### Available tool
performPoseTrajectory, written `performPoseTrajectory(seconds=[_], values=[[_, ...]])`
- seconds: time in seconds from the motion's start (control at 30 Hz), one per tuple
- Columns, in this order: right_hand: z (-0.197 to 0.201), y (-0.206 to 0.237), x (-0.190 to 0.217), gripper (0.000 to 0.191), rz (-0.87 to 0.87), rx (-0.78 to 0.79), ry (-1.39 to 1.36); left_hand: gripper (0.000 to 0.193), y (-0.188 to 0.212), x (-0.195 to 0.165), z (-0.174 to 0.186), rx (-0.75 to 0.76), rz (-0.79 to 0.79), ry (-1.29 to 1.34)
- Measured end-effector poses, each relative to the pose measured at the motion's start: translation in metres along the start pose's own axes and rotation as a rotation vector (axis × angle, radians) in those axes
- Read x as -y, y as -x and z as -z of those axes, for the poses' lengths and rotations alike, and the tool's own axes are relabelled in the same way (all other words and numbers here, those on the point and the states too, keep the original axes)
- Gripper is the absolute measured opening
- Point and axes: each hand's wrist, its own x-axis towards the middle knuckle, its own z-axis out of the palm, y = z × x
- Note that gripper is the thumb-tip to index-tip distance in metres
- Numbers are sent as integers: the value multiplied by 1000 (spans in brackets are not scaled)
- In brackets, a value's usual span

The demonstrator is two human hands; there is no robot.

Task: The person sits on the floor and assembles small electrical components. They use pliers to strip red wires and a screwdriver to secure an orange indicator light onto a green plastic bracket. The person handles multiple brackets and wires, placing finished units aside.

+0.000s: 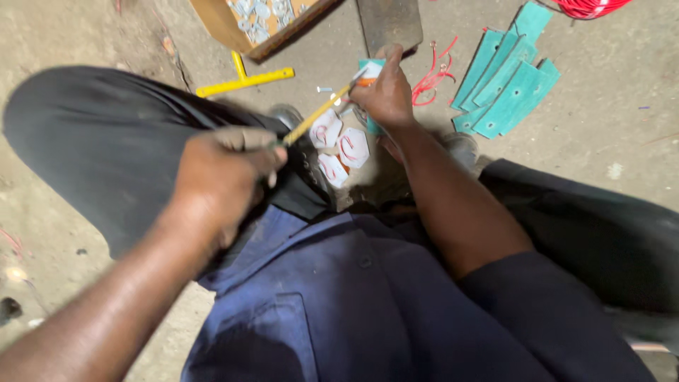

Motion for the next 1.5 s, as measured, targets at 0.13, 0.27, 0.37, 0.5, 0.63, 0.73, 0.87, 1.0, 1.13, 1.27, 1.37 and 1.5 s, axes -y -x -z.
performPoseTrajectory(seconds=[0.13,0.27,0.37,0.5,0.63,0.73,0.87,1.0,1.13,1.27,1.37,1.5], values=[[0,-1,1,77,18,-33,-7,27,8,-6,2,-64,-675,-629],[-1,-3,5,78,-39,-15,69,31,-2,-5,34,81,-891,-1242],[-2,0,10,75,-46,-43,53,31,-3,-5,39,-18,-1123,-1323],[3,6,9,69,-44,-15,-35,29,10,1,3,-148,-570,-256],[3,2,3,74,-22,4,44,30,8,14,-11,-1,68,139],[-1,-6,0,80,-37,9,98,31,0,16,-8,-16,-38,-13],[-5,-6,-6,82,-3,-8,78,32,0,8,8,12,-827,-918],[-7,-5,-5,76,-13,-28,102,36,10,5,24,-5,-964,-1215],[-4,-6,-2,76,-9,-44,82,28,8,8,10,-143,-717,-650],[-1,-3,0,73,-53,-12,124,33,8,16,-7,-58,14,118],[0,-4,-1,84,-27,5,148,36,5,19,-7,3,71,55],[-2,-9,-2,82,-23,4,115,41,3,14,0,-96,-538,-376]])
